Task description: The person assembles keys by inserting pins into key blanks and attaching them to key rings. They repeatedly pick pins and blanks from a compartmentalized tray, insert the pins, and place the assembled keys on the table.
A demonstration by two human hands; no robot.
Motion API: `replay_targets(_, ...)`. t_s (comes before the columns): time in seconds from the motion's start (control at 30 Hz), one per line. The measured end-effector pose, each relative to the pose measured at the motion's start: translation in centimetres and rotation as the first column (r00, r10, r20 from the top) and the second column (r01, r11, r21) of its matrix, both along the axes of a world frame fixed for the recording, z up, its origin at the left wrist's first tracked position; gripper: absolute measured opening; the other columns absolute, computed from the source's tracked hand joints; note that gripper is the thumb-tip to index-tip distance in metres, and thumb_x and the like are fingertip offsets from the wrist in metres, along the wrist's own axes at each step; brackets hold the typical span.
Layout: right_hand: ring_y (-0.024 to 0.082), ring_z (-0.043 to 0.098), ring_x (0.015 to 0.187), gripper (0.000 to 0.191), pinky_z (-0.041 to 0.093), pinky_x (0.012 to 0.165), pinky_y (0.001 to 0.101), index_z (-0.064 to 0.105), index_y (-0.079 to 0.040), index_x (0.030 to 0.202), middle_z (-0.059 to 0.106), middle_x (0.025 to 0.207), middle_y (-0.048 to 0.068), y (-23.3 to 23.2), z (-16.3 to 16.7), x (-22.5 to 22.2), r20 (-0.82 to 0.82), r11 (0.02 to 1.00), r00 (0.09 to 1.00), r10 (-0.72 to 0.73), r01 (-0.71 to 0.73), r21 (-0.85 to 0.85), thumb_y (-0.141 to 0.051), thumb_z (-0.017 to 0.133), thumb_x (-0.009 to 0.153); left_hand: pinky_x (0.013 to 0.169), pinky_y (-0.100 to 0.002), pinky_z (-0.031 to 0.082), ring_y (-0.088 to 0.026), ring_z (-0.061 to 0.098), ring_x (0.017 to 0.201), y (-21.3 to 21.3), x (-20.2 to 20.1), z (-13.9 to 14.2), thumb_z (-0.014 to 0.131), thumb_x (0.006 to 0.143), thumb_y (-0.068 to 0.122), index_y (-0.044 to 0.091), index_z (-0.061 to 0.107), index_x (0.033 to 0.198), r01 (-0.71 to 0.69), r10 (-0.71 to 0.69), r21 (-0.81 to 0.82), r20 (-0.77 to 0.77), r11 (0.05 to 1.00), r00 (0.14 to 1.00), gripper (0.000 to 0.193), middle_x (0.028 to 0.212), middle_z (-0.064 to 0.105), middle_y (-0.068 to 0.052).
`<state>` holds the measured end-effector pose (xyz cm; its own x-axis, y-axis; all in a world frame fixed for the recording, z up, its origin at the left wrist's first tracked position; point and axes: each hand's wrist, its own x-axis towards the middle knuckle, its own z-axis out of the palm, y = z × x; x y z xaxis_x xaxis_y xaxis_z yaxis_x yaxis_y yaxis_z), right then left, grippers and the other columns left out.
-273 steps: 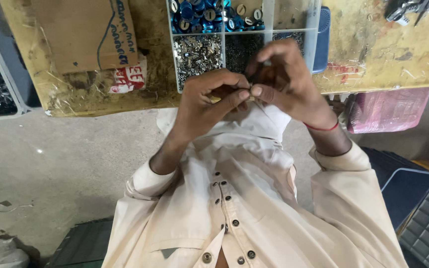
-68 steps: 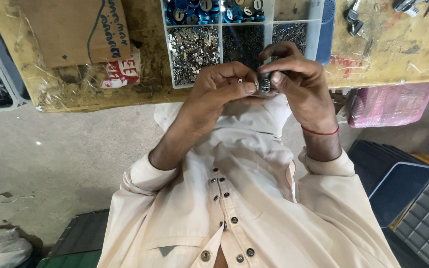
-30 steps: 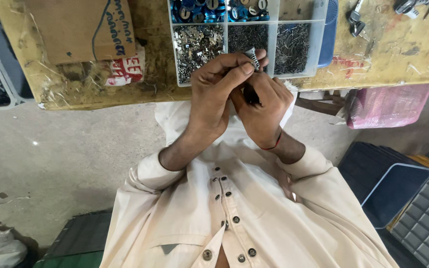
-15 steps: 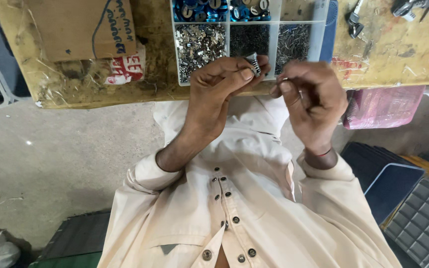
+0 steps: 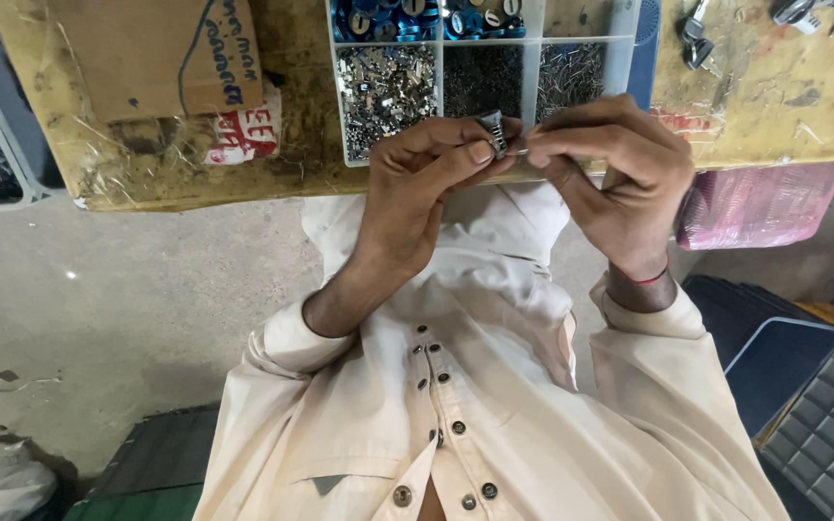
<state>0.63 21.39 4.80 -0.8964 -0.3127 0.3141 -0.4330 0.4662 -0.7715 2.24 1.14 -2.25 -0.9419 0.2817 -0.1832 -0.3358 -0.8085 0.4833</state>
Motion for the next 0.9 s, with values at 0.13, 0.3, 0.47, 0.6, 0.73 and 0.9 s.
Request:
replay_targets(0.13, 0.015, 0.068, 0.099, 0.021, 0.055, 0.083, 0.0267, 0.076, -0.007, 0.110, 0.075, 0.111, 0.007, 0.0, -0.5, -0.5, 0.014, 0.999, 0.999, 0.044, -0.044, 0.001, 0.002, 0.089, 0.097, 0.104, -0.042, 0.064, -0.024, 0.076, 0.102, 0.2, 0.2, -0.1, 0.072, 0.101, -0.002, -0.003, 0.076, 0.110, -0.007, 0.006, -0.041, -0.009, 0.999, 1.000, 0.010, 0.110, 0.076, -0.017)
replay_targets(0.3, 0.017, 0.068, 0.097, 0.023, 0.055, 0.082, 0.0280, 0.077, -0.007, 0.112, 0.075, 0.110, 0.005, -0.4, -0.2, -0.4, -0.020, 0.996, 1.000, 0.008, -0.006, 0.086, 0.001, 0.091, 0.096, 0.102, -0.040, 0.064, -0.023, 0.076, 0.101, 0.2, 0.2, 0.1, 0.073, 0.100, 0.001, -0.002, 0.075, 0.109, 0.014, -0.014, -0.021, 0.011, 1.000, 1.000, 0.010, 0.108, 0.076, -0.015)
replay_targets(0.47, 0.020, 0.068, 0.099, 0.025, 0.056, 0.085, 0.0326, 0.075, -0.006, 0.109, 0.074, 0.108, 0.006, -0.6, 0.4, -0.5, -0.076, 0.993, 0.997, 0.032, -0.022, 0.120, 0.002, 0.090, 0.092, 0.102, -0.039, 0.064, -0.021, 0.076, 0.101, 0.1, 0.0, 0.1, 0.074, 0.101, 0.004, -0.002, 0.075, 0.109, 0.022, -0.022, -0.029, 0.006, 0.999, 1.000, 0.010, 0.108, 0.076, -0.014)
replay_targets(0.6, 0.020, 0.068, 0.104, 0.025, 0.056, 0.086, 0.0303, 0.077, -0.009, 0.113, 0.075, 0.114, 0.005, -0.6, 0.8, -0.4, -0.087, 0.988, 0.994, 0.060, -0.047, 0.147, 0.003, 0.090, 0.096, 0.102, -0.039, 0.064, -0.020, 0.076, 0.101, 0.1, 0.0, 0.2, 0.074, 0.100, 0.004, -0.002, 0.075, 0.109, 0.023, -0.022, -0.031, 0.016, 0.999, 1.000, 0.010, 0.108, 0.076, -0.014)
replay_targets(0.73, 0.021, 0.066, 0.103, 0.027, 0.055, 0.086, 0.0309, 0.079, -0.010, 0.115, 0.074, 0.114, 0.006, -0.6, 0.6, -0.2, -0.091, 0.988, 0.994, 0.052, -0.038, 0.152, 0.007, 0.084, 0.095, 0.102, -0.041, 0.064, -0.022, 0.077, 0.100, 0.0, 0.1, 0.2, 0.074, 0.101, 0.003, -0.002, 0.076, 0.109, 0.023, -0.023, -0.026, 0.020, 0.999, 1.000, 0.010, 0.107, 0.077, -0.014)
replay_targets(0.9, 0.021, 0.068, 0.105, 0.035, 0.056, 0.087, 0.0282, 0.071, -0.006, 0.128, 0.074, 0.116, 0.006, -0.8, 0.1, 0.1, -0.057, 0.993, 0.998, 0.039, -0.032, 0.118, 0.003, 0.088, 0.099, 0.101, -0.042, 0.065, -0.022, 0.077, 0.098, 0.0, 0.1, 0.0, 0.073, 0.100, 0.001, -0.001, 0.075, 0.110, 0.013, -0.012, -0.010, 0.027, 1.000, 1.000, 0.010, 0.106, 0.077, -0.014)
